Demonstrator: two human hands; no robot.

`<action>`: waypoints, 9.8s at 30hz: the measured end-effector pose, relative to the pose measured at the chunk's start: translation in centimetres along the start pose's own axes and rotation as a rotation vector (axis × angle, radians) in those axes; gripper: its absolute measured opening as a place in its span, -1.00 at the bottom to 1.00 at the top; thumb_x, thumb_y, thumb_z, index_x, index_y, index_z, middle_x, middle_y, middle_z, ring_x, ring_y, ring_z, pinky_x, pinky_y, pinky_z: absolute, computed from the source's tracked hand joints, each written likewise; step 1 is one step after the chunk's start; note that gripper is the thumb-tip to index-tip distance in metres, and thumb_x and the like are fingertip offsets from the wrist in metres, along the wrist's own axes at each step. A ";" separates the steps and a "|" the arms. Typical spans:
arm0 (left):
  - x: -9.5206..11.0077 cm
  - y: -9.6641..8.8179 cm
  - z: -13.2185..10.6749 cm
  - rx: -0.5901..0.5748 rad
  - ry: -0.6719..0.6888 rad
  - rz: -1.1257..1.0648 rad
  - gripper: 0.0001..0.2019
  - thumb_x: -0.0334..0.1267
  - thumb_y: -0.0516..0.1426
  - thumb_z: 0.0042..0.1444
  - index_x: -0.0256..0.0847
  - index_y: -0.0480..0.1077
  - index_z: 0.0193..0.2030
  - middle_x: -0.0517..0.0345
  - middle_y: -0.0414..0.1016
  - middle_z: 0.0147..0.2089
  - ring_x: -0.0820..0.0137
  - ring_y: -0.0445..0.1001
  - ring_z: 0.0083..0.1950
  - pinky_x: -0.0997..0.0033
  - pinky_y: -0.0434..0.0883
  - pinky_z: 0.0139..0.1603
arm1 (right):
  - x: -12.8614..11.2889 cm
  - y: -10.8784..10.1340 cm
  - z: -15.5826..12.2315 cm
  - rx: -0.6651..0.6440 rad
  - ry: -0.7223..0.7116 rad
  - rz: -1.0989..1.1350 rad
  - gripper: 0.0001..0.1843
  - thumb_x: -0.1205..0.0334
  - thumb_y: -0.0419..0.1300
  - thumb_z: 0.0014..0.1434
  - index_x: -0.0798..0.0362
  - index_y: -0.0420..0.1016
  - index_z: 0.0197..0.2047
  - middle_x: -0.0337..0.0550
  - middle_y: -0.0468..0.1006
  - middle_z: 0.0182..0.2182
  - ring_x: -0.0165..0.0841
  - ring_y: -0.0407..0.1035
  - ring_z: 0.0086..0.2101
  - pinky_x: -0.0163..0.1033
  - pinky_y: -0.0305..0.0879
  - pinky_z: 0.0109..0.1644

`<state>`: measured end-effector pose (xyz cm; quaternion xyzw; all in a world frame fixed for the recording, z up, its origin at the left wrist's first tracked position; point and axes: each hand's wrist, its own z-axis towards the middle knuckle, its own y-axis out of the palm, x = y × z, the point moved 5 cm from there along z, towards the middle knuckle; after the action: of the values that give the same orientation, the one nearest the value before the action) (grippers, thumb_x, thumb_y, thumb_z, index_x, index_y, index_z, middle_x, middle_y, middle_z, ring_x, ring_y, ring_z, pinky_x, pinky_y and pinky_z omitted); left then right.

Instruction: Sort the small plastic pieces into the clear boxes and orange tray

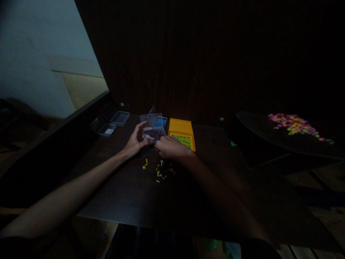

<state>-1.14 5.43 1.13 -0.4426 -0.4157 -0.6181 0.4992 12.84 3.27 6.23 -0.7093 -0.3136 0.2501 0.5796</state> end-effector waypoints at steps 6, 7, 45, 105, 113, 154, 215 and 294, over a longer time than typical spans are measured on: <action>0.0 0.0 0.0 0.000 -0.009 0.004 -0.17 -0.35 0.32 -0.19 -0.06 0.09 0.25 0.00 0.30 0.14 0.46 0.51 -0.24 0.31 0.49 -0.12 | -0.1 0.0 0.0 -0.007 -0.003 -0.013 -0.79 0.30 0.07 0.24 0.04 0.54 -0.20 -0.02 0.52 -0.23 -0.26 0.40 -0.21 -0.25 0.14 -0.22; 0.0 0.0 0.0 -0.002 -0.008 0.005 -0.17 -0.35 0.32 -0.19 -0.06 0.09 0.26 0.00 0.30 0.14 0.46 0.51 -0.24 0.32 0.49 -0.13 | -0.1 -0.1 0.0 -0.012 -0.001 -0.008 -0.79 0.30 0.06 0.25 0.05 0.54 -0.20 -0.02 0.52 -0.22 -0.26 0.40 -0.21 -0.26 0.14 -0.22; 2.0 2.5 -1.8 -0.221 0.035 -0.059 -0.19 -0.31 0.33 -0.11 -0.01 0.10 0.29 0.01 0.30 0.11 0.42 0.46 -0.16 0.43 0.47 -0.21 | 0.1 -4.1 -1.1 0.293 0.072 0.041 -0.68 0.15 0.04 0.28 -0.02 0.58 -0.06 -0.12 0.52 -0.40 -0.36 0.30 -0.42 -0.26 0.01 -0.34; -0.1 0.0 0.1 -0.125 -0.022 -0.015 -0.13 -0.33 0.35 -0.21 -0.05 0.09 0.28 -0.06 0.28 0.17 0.42 0.52 -0.22 0.28 0.50 -0.14 | -1.8 0.3 0.0 -0.064 -0.116 0.081 -0.79 0.27 0.12 0.21 0.03 0.60 -0.23 -0.06 0.53 -0.29 -0.31 0.36 -0.29 -0.24 0.12 -0.20; -0.2 -0.1 0.1 -0.127 -0.028 -0.029 -0.14 -0.35 0.35 -0.20 -0.05 0.10 0.28 -0.07 0.26 0.19 0.45 0.50 -0.21 0.33 0.49 -0.13 | -2.2 0.1 0.3 0.009 -0.128 0.083 -0.82 0.20 0.15 0.23 0.04 0.58 -0.23 -0.05 0.51 -0.29 -0.26 0.37 -0.26 -0.20 0.13 -0.17; 0.1 0.1 0.1 -0.120 -0.025 -0.025 -0.16 -0.36 0.35 -0.20 -0.04 0.13 0.26 -0.06 0.29 0.17 0.45 0.50 -0.23 0.32 0.48 -0.16 | -1.6 -0.2 -0.1 -0.064 -0.084 0.095 -0.82 0.31 0.13 0.18 0.02 0.58 -0.31 -0.11 0.51 -0.36 -0.33 0.33 -0.34 -0.26 0.04 -0.32; 2.3 4.2 -2.7 -0.377 -0.022 -0.164 -0.13 -0.35 0.33 -0.09 -0.04 0.01 0.33 0.02 0.37 0.02 0.34 0.51 -0.13 0.29 0.49 -0.10 | 0.0 -3.8 -1.3 0.092 0.001 0.023 -0.69 0.10 0.08 0.27 0.09 0.51 -0.05 -0.05 0.56 -0.31 -0.32 0.37 -0.37 -0.27 0.06 -0.31; 0.2 0.0 0.0 -0.122 -0.076 -0.039 -0.12 -0.28 0.38 -0.25 -0.06 0.10 0.24 -0.06 0.25 0.17 0.43 0.50 -0.22 0.29 0.47 -0.15 | -3.1 0.1 -0.3 -0.037 -0.225 0.131 -0.78 0.37 0.09 0.15 -0.01 0.49 -0.17 -0.13 0.53 -0.29 -0.35 0.32 -0.33 -0.26 -0.02 -0.33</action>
<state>-1.20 5.43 1.34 -0.4872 -0.4044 -0.6348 0.4429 11.00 0.81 6.21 -0.7063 -0.3343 0.3595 0.5101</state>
